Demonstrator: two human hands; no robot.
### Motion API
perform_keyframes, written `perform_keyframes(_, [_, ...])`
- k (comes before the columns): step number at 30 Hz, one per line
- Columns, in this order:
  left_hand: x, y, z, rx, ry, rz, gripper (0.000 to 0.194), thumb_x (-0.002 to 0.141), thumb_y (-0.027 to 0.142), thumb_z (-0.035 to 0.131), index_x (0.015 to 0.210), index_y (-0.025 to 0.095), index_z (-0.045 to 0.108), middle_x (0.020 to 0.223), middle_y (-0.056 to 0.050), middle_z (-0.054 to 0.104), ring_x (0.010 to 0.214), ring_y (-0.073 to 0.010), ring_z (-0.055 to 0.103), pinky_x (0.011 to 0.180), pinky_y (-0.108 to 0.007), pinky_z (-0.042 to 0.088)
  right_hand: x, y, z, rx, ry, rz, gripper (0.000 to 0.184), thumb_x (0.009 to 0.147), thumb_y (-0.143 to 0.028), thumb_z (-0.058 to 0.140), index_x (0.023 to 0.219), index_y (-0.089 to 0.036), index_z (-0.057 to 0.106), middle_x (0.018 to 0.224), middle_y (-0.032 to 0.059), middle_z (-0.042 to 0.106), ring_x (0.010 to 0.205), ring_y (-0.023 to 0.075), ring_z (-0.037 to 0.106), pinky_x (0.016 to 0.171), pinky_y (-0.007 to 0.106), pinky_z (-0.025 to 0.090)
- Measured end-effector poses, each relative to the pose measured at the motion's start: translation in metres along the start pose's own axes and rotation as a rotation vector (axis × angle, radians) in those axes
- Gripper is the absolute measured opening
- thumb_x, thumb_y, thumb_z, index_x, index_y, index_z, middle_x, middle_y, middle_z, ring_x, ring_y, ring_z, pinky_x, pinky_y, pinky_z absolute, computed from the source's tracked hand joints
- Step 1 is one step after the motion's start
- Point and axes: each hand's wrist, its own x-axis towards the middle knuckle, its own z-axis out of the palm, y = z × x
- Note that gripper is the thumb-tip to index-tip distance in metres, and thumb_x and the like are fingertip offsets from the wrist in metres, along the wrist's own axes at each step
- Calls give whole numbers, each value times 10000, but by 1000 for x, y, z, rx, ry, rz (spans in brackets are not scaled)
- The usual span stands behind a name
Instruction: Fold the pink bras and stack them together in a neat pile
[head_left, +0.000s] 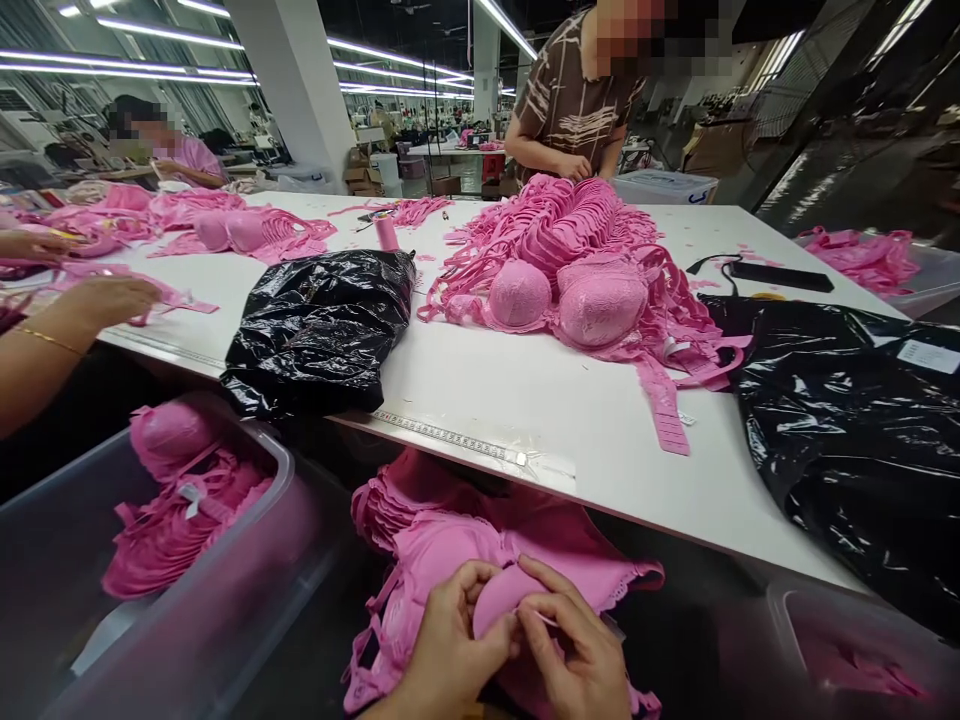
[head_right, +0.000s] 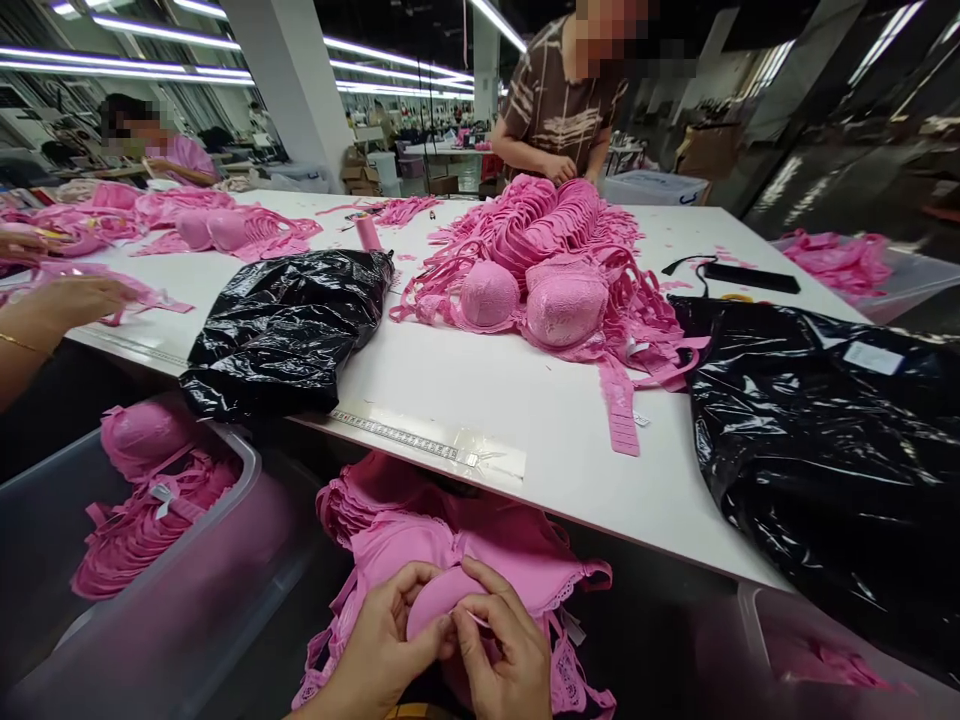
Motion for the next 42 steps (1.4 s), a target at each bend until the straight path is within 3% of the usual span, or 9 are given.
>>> perform_keyframes(2, [0,2,-1,30,21,-9,177,614,130,658,765,140,567,693,4,589,565,-104,520,514,-206,469,0,1,2,79,41,109,104,776,-220,620,874,-193,640,1039,110,672,907,207,662,735,238,548])
perform_keyframes(4, [0,5,-3,16,26,-44,139,612,133,639,729,144,565,656,13,594,507,-96,524,485,-204,462,4,-1,1,157,69,237,389,721,-255,679,1086,-186,564,1048,110,665,880,207,666,714,244,555])
perform_keyframes(11, [-7,15,-8,-49,-111,-173,151,610,152,612,744,164,542,527,17,620,437,-109,561,468,-206,457,32,-24,-28,398,-463,321,324,719,-291,656,1031,-210,644,922,45,706,791,200,667,698,251,542])
perform_keyframes(15, [-6,11,-9,-51,-151,-185,175,632,168,605,792,167,535,538,2,651,469,-126,594,483,-212,473,23,-21,-25,575,-427,610,327,740,-323,616,1050,-219,631,537,-31,631,349,80,491,335,147,370])
perform_keyframes(19, [-3,4,-10,-81,-205,-114,196,672,219,618,853,152,580,567,-5,656,488,-118,594,489,-197,472,9,-9,-7,825,-286,809,298,726,-339,590,972,-178,637,398,-52,552,243,42,348,263,122,221])
perform_keyframes(29, [-7,26,-24,746,-381,718,394,744,121,619,1133,158,570,986,-97,686,884,-189,642,802,-235,498,14,-9,4,1232,-141,1034,125,578,-248,631,676,-188,581,320,-74,498,201,7,163,205,111,166])
perform_keyframes(34, [-4,19,-22,723,-252,741,195,834,109,500,939,159,656,767,-63,714,691,-137,663,676,-178,506,12,-8,-3,1057,-279,878,206,657,-348,625,745,-163,611,367,-48,526,218,19,249,248,124,211])
perform_keyframes(38, [-3,5,-19,545,-132,440,193,839,230,501,803,147,672,577,-40,654,468,-119,607,472,-165,477,18,-10,-22,505,-373,370,265,729,-342,618,940,-185,652,714,54,686,543,147,614,472,214,467])
perform_keyframes(42, [0,-12,-20,499,-158,265,232,822,326,520,770,151,663,475,-4,580,391,-99,534,405,-155,410,21,-13,-35,-23,-356,-56,286,644,-196,715,924,-217,661,864,44,704,774,190,652,725,239,488])
